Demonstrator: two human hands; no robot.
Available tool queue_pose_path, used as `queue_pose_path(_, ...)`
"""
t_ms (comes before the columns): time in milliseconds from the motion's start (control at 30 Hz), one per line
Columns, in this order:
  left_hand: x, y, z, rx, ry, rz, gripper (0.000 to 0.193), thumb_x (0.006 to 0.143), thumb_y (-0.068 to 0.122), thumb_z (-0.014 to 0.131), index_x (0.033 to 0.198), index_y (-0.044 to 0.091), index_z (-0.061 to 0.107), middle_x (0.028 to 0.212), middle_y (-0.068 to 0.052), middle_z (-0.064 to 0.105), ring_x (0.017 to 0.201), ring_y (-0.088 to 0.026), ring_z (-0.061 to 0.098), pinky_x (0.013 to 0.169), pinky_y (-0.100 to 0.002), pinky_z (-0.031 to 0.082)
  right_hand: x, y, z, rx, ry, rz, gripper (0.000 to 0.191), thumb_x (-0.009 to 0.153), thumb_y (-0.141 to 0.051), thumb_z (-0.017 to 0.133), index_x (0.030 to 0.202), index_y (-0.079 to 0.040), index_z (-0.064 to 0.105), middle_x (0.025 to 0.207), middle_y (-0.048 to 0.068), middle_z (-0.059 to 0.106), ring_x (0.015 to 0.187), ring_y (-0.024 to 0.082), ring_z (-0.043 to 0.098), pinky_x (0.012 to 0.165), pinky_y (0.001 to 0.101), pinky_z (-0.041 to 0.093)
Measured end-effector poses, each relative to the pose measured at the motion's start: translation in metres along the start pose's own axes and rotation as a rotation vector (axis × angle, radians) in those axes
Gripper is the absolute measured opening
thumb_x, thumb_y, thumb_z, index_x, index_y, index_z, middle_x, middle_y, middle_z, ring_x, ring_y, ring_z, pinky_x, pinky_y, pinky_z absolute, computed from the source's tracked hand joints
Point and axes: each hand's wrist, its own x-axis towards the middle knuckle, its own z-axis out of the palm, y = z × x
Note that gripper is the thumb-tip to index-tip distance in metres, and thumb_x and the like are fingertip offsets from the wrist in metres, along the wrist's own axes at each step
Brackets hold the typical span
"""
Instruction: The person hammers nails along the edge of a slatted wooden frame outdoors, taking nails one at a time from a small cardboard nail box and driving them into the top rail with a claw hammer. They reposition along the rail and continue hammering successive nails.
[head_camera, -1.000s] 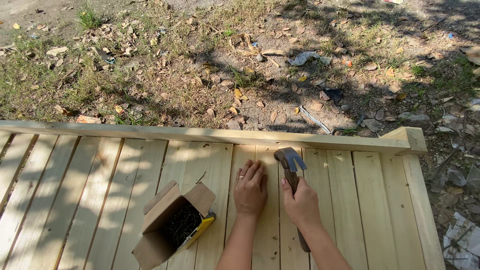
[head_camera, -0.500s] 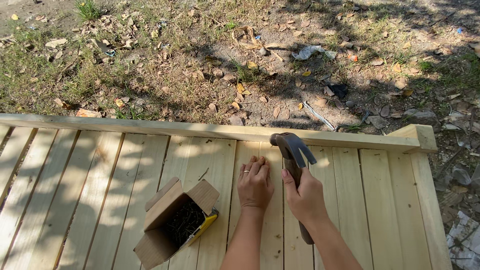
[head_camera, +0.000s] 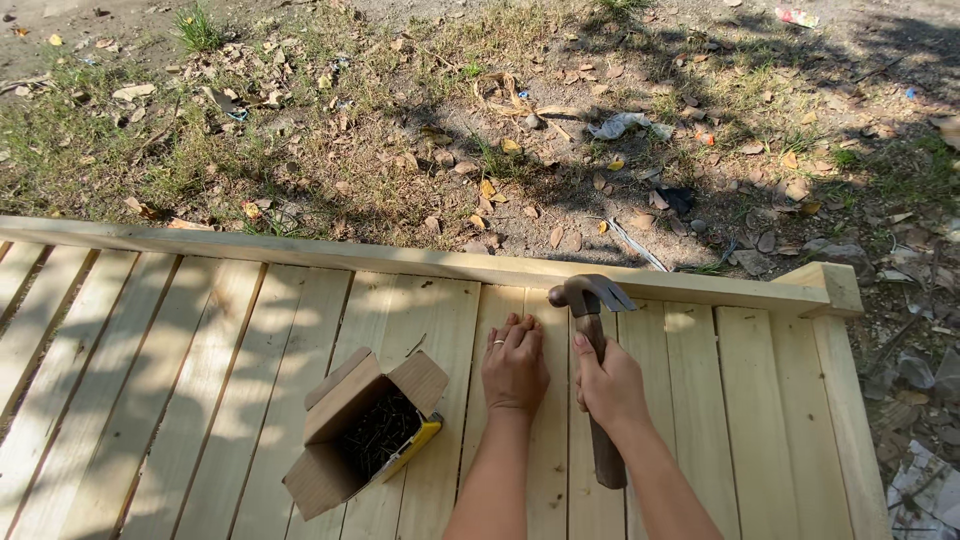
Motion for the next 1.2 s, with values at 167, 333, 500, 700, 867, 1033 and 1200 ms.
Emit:
queue_pose_path(167,0.004,0.026,-0.037,-0.063,-0.063,-0.065,0.018,0.092,0.009,0.063,0.104,0.007,0.076,0.122,-0.008,0.074,0.115,-0.032,0.068,0.096,-0.048,0.051,-0.037,-0.008,-0.014,0.255,-0.001,0.227,0.040,0.101,-0.040,0.056,0.087,-0.003,0.053,0.060,0.005,0.051,0.043,0.016,0.049,0.041,0.0348,0.042)
queue_pose_path(333,-0.006,0.043,-0.140,-0.291,-0.008,-0.217,0.014,0.090,0.010,0.065,0.098,0.006,0.076,0.101,-0.012,0.076,0.090,-0.034,0.073,0.078,-0.041,0.058,-0.056,-0.042,-0.002,0.259,-0.083,0.205,0.040,0.100,-0.041,0.056,0.089,-0.003,0.055,0.061,0.006,0.053,0.043,0.015,0.050,0.042,0.0336,0.043)
queue_pose_path(500,0.009,-0.014,-0.243,0.070,-0.197,-0.627,0.016,0.087,0.011,0.066,0.099,0.007,0.076,0.099,-0.015,0.076,0.093,-0.033,0.073,0.084,-0.043,0.058,-0.084,-0.073,0.020,0.346,-0.237,0.140,0.039,0.100,-0.042,0.056,0.090,-0.004,0.055,0.062,0.004,0.053,0.044,0.014,0.050,0.042,0.0318,0.042)
queue_pose_path(700,0.009,-0.047,-0.233,0.332,-0.580,-0.599,0.025,0.085,0.007,0.067,0.107,0.013,0.077,0.113,-0.015,0.073,0.109,-0.033,0.069,0.092,-0.045,0.057,-0.117,-0.089,0.037,0.320,-0.377,0.120,0.040,0.097,-0.043,0.060,0.089,-0.005,0.055,0.062,0.004,0.053,0.045,0.013,0.050,0.043,0.0317,0.044)
queue_pose_path(867,0.009,-0.061,-0.218,0.449,-0.620,-0.556,0.020,0.091,0.009,0.065,0.107,0.010,0.078,0.116,-0.015,0.073,0.109,-0.033,0.072,0.089,-0.044,0.060,-0.136,-0.084,0.044,0.256,-0.405,0.129,0.043,0.097,-0.046,0.060,0.088,-0.004,0.054,0.061,0.004,0.053,0.044,0.014,0.050,0.043,0.0316,0.044)
queue_pose_path(1033,0.009,-0.063,-0.214,0.461,-0.615,-0.596,0.020,0.093,0.012,0.065,0.109,0.011,0.077,0.120,-0.015,0.072,0.111,-0.032,0.071,0.089,-0.044,0.060,-0.145,-0.088,0.047,0.241,-0.409,0.132,0.043,0.096,-0.046,0.060,0.087,-0.005,0.054,0.060,0.003,0.053,0.043,0.014,0.050,0.042,0.0321,0.044)
queue_pose_path(1200,0.014,-0.057,-0.217,0.506,-0.650,-0.608,0.022,0.096,0.016,0.063,0.112,0.009,0.077,0.119,-0.014,0.073,0.110,-0.031,0.072,0.089,-0.043,0.060,-0.149,-0.096,0.047,0.261,-0.432,0.132,0.043,0.098,-0.047,0.058,0.087,-0.005,0.054,0.060,0.003,0.053,0.044,0.013,0.050,0.043,0.0316,0.044)
